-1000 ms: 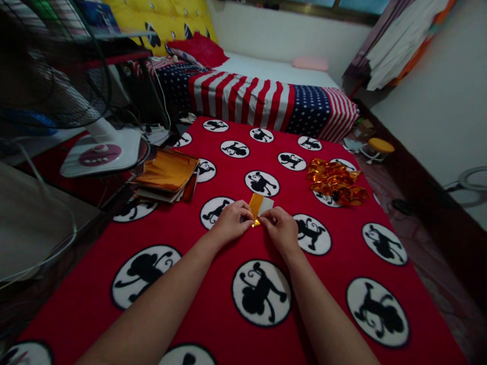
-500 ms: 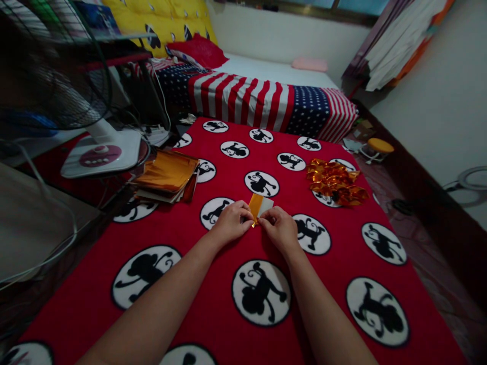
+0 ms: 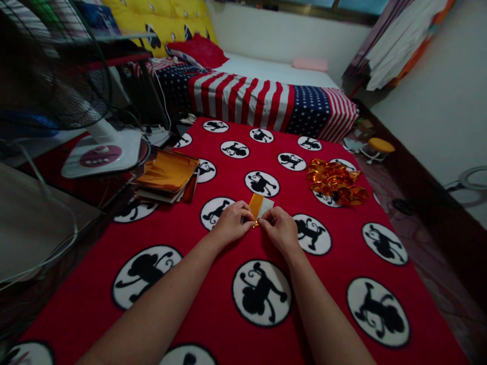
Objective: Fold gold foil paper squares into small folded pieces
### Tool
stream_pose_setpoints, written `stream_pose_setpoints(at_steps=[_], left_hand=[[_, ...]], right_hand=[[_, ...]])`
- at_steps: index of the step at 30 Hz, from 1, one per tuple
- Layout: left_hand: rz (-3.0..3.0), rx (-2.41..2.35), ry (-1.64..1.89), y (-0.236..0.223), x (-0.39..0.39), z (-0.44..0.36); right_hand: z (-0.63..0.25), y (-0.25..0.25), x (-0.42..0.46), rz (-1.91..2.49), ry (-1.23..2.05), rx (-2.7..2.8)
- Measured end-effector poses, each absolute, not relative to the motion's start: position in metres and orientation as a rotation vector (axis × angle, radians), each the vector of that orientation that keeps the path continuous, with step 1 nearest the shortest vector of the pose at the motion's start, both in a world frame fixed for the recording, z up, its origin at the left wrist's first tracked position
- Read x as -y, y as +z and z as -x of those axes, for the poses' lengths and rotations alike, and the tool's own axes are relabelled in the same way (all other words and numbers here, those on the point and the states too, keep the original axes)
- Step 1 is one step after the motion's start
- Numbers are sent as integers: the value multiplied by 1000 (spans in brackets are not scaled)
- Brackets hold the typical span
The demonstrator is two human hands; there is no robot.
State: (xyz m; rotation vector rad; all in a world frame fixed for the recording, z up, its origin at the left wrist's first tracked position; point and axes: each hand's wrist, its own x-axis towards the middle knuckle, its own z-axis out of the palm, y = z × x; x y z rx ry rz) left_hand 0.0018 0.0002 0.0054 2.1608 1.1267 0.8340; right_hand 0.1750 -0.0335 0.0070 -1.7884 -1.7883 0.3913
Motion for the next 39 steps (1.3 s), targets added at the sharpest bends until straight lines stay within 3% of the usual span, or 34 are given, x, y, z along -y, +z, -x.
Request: stream_pose_setpoints(at_steps=[39], left_hand=[[-2163, -1196, 897, -3, 4, -9]], right_hand=[[-173, 5, 33, 1820, 387, 1734]])
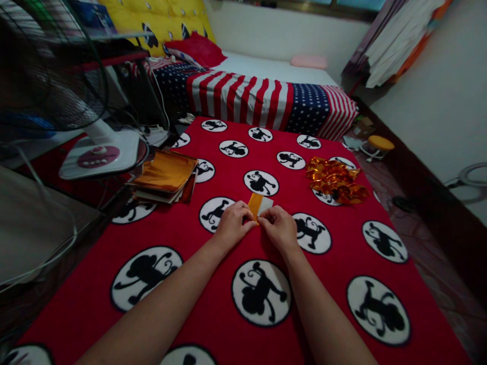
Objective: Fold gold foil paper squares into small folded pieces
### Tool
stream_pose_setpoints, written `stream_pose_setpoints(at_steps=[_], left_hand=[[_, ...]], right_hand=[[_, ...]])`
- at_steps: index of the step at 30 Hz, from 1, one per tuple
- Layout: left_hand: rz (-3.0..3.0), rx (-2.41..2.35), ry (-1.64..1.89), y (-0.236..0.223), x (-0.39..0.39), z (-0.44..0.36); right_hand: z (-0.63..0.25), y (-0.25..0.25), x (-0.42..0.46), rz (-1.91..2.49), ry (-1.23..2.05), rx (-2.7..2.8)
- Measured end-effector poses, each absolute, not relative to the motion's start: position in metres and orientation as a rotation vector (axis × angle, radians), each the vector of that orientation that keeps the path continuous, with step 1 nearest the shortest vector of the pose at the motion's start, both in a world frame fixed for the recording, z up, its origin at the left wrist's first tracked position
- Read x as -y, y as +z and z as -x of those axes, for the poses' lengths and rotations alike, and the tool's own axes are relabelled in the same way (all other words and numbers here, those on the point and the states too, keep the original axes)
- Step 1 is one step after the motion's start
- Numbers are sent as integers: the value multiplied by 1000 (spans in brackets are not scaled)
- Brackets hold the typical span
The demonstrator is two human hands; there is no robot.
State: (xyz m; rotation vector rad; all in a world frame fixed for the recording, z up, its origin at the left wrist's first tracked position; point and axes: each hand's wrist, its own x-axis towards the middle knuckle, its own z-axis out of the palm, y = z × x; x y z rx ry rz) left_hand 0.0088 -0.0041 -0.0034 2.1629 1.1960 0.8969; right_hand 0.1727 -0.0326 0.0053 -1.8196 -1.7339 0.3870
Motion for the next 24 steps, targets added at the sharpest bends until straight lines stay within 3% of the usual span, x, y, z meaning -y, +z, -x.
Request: stream_pose_setpoints(at_steps=[24], left_hand=[[-2170, -1215, 878, -4, 3, -10]], right_hand=[[-184, 1, 30, 1725, 452, 1573]])
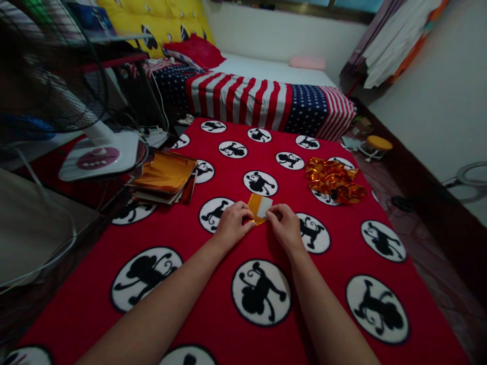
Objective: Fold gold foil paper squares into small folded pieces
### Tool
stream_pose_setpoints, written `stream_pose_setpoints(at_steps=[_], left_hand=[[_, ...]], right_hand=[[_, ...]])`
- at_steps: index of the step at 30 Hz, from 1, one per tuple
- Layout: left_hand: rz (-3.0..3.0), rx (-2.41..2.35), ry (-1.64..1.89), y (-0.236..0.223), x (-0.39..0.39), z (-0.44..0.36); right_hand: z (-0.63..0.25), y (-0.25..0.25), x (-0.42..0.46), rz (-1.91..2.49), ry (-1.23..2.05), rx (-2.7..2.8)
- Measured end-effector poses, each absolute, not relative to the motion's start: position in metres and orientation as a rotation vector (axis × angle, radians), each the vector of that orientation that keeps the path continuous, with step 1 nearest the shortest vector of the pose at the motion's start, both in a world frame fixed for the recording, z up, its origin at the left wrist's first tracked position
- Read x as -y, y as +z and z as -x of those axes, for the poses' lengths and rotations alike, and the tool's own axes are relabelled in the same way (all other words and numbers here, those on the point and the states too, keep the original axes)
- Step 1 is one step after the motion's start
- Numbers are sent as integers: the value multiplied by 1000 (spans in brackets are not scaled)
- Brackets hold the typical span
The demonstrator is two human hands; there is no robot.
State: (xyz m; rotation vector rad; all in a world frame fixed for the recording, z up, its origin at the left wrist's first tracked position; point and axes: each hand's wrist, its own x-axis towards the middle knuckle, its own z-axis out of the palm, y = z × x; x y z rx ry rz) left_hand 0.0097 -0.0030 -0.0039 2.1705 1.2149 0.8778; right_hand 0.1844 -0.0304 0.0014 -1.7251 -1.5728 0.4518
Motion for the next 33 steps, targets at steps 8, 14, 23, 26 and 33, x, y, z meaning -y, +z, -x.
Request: stream_pose_setpoints(at_steps=[8, 14, 23, 26, 33], left_hand=[[-2178, -1217, 861, -1, 4, -9], [-2169, -1232, 841, 1, 5, -10], [-2158, -1234, 854, 0, 5, -10], [-2155, -1218, 873, -2, 5, -11], [-2163, -1226, 875, -3, 4, -10]], right_hand=[[-181, -2, 34, 1734, 423, 1662], [-186, -3, 33, 1698, 504, 1562], [-184, -5, 34, 1691, 436, 1597], [-181, -3, 34, 1721, 408, 1573], [-179, -1, 39, 1681, 438, 1414]])
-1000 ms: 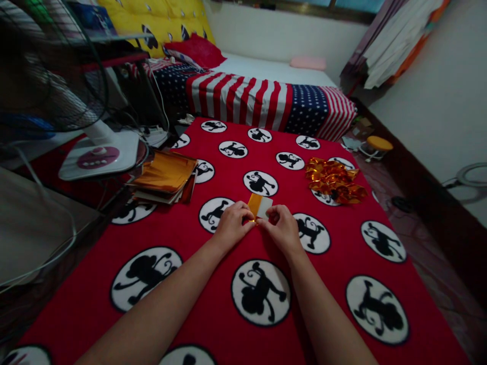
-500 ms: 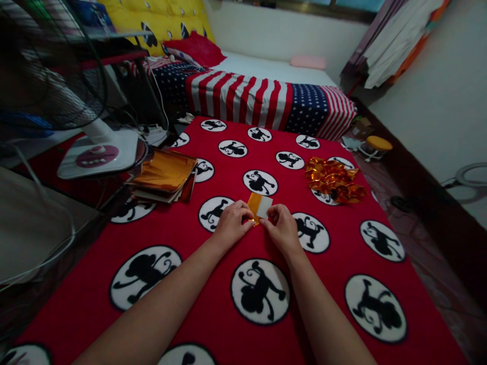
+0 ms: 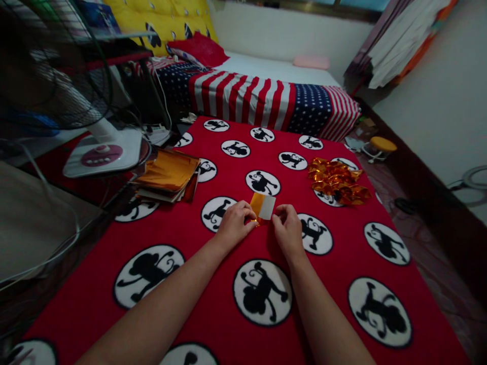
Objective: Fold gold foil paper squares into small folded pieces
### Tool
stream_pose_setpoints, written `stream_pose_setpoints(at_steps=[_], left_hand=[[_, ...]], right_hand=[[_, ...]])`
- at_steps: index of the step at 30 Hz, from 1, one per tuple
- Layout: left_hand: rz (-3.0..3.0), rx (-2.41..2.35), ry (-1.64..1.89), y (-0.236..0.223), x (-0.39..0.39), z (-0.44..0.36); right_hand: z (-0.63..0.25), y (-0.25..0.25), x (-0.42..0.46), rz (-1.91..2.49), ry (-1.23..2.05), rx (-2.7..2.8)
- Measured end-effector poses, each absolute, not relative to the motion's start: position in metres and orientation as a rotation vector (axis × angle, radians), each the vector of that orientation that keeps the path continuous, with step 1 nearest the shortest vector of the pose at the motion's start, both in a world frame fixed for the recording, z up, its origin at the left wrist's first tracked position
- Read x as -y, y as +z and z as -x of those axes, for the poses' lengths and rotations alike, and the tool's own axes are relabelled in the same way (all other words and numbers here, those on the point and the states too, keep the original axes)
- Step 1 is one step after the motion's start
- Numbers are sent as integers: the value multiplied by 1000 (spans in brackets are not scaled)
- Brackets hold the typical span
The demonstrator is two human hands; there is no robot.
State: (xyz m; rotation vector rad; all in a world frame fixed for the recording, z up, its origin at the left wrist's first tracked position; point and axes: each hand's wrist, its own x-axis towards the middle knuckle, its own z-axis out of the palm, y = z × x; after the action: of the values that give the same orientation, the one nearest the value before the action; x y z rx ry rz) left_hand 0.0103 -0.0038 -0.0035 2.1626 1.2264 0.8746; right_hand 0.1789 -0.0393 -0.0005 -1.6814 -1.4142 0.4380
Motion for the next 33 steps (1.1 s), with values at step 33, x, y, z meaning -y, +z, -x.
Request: stream_pose_setpoints(at_steps=[33], left_hand=[[-2135, -1066, 675, 18, 2, 4]], right_hand=[[-169, 4, 44, 1960, 240, 1535]])
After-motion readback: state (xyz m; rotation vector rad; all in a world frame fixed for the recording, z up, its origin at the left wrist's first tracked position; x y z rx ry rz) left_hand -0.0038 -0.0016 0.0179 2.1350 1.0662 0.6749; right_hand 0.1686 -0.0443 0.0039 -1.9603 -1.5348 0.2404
